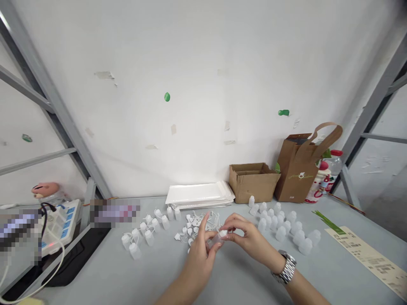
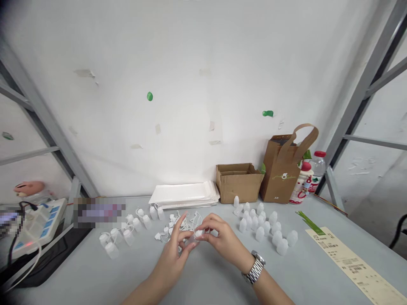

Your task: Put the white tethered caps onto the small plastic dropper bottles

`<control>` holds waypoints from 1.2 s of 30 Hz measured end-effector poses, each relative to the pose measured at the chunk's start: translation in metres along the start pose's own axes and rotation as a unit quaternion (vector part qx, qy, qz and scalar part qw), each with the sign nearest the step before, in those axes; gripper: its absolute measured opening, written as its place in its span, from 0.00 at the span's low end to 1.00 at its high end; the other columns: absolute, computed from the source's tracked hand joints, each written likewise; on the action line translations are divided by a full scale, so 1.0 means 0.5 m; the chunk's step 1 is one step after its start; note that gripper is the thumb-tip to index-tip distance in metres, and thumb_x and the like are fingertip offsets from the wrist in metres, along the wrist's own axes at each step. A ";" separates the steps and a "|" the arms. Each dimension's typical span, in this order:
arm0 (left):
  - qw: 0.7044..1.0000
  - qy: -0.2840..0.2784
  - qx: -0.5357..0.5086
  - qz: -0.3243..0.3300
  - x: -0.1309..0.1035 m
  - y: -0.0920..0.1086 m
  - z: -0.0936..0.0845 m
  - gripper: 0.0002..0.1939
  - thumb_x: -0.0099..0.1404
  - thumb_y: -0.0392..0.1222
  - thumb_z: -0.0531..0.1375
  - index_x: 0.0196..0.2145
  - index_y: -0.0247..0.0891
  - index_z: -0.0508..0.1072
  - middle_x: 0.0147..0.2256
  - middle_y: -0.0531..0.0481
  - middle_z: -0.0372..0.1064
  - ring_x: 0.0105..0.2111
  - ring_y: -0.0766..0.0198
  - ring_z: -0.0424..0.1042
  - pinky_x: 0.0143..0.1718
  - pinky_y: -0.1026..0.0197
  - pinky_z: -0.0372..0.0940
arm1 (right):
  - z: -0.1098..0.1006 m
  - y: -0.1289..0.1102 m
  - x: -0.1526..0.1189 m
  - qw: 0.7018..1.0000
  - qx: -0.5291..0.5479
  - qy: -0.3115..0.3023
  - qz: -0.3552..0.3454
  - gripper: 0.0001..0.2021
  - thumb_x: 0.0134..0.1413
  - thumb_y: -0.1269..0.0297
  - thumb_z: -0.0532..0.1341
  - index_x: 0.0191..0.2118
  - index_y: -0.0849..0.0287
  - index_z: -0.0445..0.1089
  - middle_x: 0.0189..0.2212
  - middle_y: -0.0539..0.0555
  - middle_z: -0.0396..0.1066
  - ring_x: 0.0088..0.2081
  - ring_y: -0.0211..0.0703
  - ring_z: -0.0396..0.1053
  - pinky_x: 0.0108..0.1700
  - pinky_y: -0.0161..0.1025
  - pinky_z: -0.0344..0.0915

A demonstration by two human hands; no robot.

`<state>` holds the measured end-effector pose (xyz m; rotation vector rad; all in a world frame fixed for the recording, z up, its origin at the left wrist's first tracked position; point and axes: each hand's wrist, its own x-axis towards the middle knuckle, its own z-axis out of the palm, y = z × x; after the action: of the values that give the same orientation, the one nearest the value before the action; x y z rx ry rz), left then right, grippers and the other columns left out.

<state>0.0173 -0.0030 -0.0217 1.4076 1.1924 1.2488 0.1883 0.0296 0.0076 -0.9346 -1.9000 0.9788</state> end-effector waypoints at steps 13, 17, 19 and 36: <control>0.996 -0.010 0.082 0.037 0.009 0.000 -0.011 0.27 0.59 0.41 0.56 0.57 0.43 0.57 0.40 0.44 0.71 0.41 0.55 0.66 0.46 0.55 0.55 | 0.018 0.007 -0.010 0.992 -0.124 -0.002 0.010 0.06 0.57 0.62 0.54 0.35 0.55 0.66 0.30 0.51 0.67 0.32 0.41 0.65 0.35 0.37 0.60; 0.994 -0.021 0.101 0.022 0.011 -0.002 -0.011 0.28 0.60 0.41 0.55 0.58 0.41 0.55 0.40 0.42 0.71 0.42 0.54 0.66 0.45 0.54 0.56 | 0.017 0.008 -0.010 0.991 -0.135 -0.022 -0.005 0.05 0.57 0.65 0.54 0.36 0.56 0.67 0.31 0.51 0.70 0.33 0.42 0.67 0.36 0.37 0.61; 0.992 -0.030 0.118 0.038 0.011 -0.005 -0.010 0.27 0.61 0.40 0.54 0.58 0.40 0.55 0.40 0.42 0.70 0.42 0.55 0.66 0.45 0.55 0.56 | 0.022 0.014 -0.010 0.983 -0.185 -0.015 -0.001 0.08 0.58 0.65 0.52 0.31 0.57 0.66 0.27 0.52 0.69 0.30 0.42 0.66 0.33 0.37 0.60; 0.966 -0.045 0.231 0.108 0.009 -0.022 -0.012 0.28 0.62 0.34 0.48 0.59 0.42 0.49 0.40 0.45 0.69 0.42 0.60 0.68 0.47 0.52 0.60 | 0.051 0.032 -0.015 0.977 -0.214 -0.007 0.021 0.13 0.61 0.63 0.47 0.26 0.57 0.59 0.24 0.49 0.64 0.26 0.39 0.61 0.29 0.35 0.56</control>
<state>0.0101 0.0032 -0.0312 1.9596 1.3497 1.0742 0.1731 0.0227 -0.0187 -1.2167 -2.1549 0.6058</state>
